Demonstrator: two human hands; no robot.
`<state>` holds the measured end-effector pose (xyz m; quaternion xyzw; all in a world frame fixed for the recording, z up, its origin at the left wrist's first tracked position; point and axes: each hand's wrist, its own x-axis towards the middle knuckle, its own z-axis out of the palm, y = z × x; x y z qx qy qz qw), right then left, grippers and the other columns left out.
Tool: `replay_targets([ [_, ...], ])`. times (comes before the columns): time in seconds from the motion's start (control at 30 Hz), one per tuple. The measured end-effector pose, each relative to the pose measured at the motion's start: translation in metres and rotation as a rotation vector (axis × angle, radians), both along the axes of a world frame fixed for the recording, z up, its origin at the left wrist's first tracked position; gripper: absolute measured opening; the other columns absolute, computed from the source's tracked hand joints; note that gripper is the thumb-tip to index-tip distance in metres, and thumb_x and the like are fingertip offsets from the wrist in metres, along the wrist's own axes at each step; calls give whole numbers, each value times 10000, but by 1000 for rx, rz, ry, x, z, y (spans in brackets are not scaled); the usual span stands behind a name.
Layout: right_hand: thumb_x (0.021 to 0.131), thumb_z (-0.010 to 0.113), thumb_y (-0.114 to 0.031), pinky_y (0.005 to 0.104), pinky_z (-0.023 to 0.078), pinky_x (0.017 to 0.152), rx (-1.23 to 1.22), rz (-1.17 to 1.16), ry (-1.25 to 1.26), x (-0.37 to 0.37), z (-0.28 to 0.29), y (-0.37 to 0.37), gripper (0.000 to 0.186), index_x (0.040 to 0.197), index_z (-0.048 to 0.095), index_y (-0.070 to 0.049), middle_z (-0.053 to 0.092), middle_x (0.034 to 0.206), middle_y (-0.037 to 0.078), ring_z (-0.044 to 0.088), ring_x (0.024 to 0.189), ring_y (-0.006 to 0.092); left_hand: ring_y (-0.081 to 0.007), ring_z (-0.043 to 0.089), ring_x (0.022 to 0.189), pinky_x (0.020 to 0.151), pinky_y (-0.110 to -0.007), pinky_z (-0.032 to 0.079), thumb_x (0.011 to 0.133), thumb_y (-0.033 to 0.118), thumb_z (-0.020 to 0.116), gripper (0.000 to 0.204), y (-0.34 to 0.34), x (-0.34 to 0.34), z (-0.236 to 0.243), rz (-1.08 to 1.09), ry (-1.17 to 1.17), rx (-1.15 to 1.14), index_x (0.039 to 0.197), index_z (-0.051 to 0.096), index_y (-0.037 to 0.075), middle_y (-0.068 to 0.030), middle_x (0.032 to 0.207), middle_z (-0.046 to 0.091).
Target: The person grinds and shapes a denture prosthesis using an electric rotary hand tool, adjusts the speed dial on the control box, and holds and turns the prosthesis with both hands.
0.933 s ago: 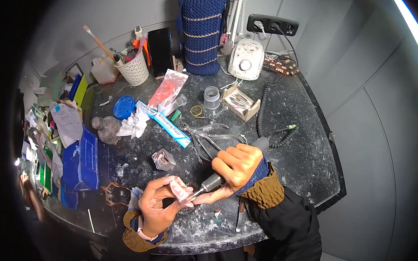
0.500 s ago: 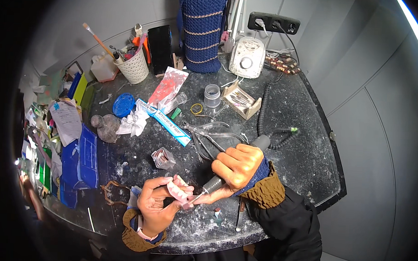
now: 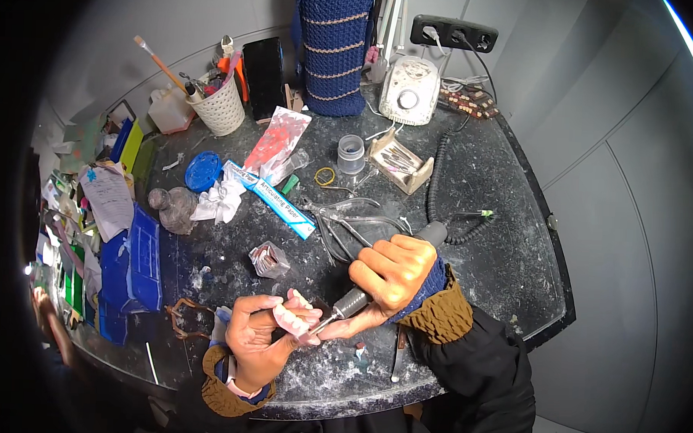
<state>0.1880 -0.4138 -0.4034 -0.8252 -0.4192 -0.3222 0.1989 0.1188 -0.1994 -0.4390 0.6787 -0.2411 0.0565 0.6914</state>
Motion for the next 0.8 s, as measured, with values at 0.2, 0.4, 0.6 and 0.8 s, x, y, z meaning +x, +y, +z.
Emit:
replay_targets([
  [0.2, 513, 725, -705, 282, 248, 393, -21, 34, 6, -1, 0, 0, 702, 523, 358, -107, 316, 497, 0, 377, 393, 149, -269, 664, 931, 876, -349, 501, 786, -61, 669, 459, -1, -1, -2, -17, 35, -91, 1124, 357, -43, -241, 969, 656],
  [0.4, 512, 726, -710, 284, 242, 393, -20, 43, 15, 0, -1, -1, 706, 520, 354, -109, 317, 488, 0, 380, 390, 151, -284, 658, 945, 879, -358, 499, 798, -64, 653, 445, -3, -4, 3, -32, 180, -194, 1122, 350, -32, -249, 965, 653],
  [0.6, 499, 729, -714, 285, 241, 392, 16, 11, 40, 1, -3, 0, 711, 519, 354, -111, 321, 487, 1, 380, 386, 155, -312, 670, 883, 910, -401, 488, 825, -41, 631, 447, -1, 0, 1, -27, 47, -36, 1124, 301, -9, -252, 876, 655],
  [0.8, 484, 736, -708, 288, 249, 390, 34, 42, 72, 1, -3, 0, 708, 522, 363, -107, 332, 489, -1, 396, 393, 160, -316, 670, 879, 896, -413, 494, 841, -34, 612, 437, -1, -2, 3, -29, 105, -76, 1127, 282, -9, -251, 864, 656],
])
